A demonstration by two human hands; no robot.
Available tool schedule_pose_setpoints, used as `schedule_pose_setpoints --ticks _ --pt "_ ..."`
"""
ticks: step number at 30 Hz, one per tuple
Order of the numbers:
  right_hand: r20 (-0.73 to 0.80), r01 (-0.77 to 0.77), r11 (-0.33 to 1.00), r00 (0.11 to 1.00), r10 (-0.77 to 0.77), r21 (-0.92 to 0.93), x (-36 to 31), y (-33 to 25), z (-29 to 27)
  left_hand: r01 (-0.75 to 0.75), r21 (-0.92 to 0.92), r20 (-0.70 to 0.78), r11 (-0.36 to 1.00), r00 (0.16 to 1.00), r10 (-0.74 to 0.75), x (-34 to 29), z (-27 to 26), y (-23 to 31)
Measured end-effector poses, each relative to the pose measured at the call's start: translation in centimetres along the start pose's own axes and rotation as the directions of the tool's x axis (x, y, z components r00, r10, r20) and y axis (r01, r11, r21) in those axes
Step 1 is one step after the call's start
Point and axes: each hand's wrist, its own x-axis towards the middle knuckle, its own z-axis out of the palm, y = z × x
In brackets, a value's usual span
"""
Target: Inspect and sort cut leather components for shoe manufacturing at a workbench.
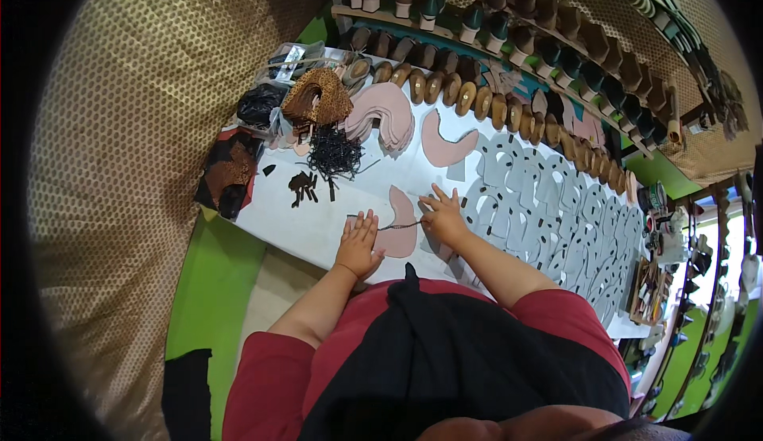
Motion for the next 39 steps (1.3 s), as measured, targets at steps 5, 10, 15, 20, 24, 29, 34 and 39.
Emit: schedule_pose_setpoints --ticks 5,10,15,20,24,29,34,39 --pt "-0.035 0.016 0.998 0.999 -0.014 0.054 0.3 0.4 0.9 -0.029 0.004 -0.024 1.000 0.999 0.029 0.0 -0.1 0.1" --pt "-0.007 0.021 0.997 1.000 -0.021 0.070 0.9 0.3 0.8 -0.032 0.067 0.082 0.997 0.996 0.026 0.3 -0.7 0.6" --pt "-0.040 -0.026 0.991 0.999 0.031 0.134 1.9 0.3 0.1 -0.030 0.081 0.069 0.996 0.997 0.025 0.2 -0.4 0.4" --pt "-0.001 -0.047 0.995 0.999 0.048 0.086 3.4 0.5 -0.2 -0.032 0.093 0.078 0.995 0.997 0.025 0.3 -0.4 0.4" --pt "0.050 -0.047 0.999 0.998 0.046 0.004 5.0 0.3 -0.3 -0.041 0.086 0.065 0.995 0.997 0.036 0.4 -0.5 0.6" --pt "0.130 -0.060 0.996 0.989 0.069 -0.071 6.9 -0.6 -0.7 -0.026 0.079 0.060 0.997 0.998 0.021 0.3 -0.7 0.6" --pt "0.088 -0.043 0.989 0.995 0.056 -0.142 7.7 -0.5 0.4 -0.013 0.064 0.056 0.998 0.998 0.010 0.5 -0.7 0.7" --pt "0.063 -0.132 0.990 0.989 0.135 -0.049 7.3 -0.7 0.8 -0.009 0.063 0.068 0.998 0.998 0.005 0.4 -0.8 0.6"
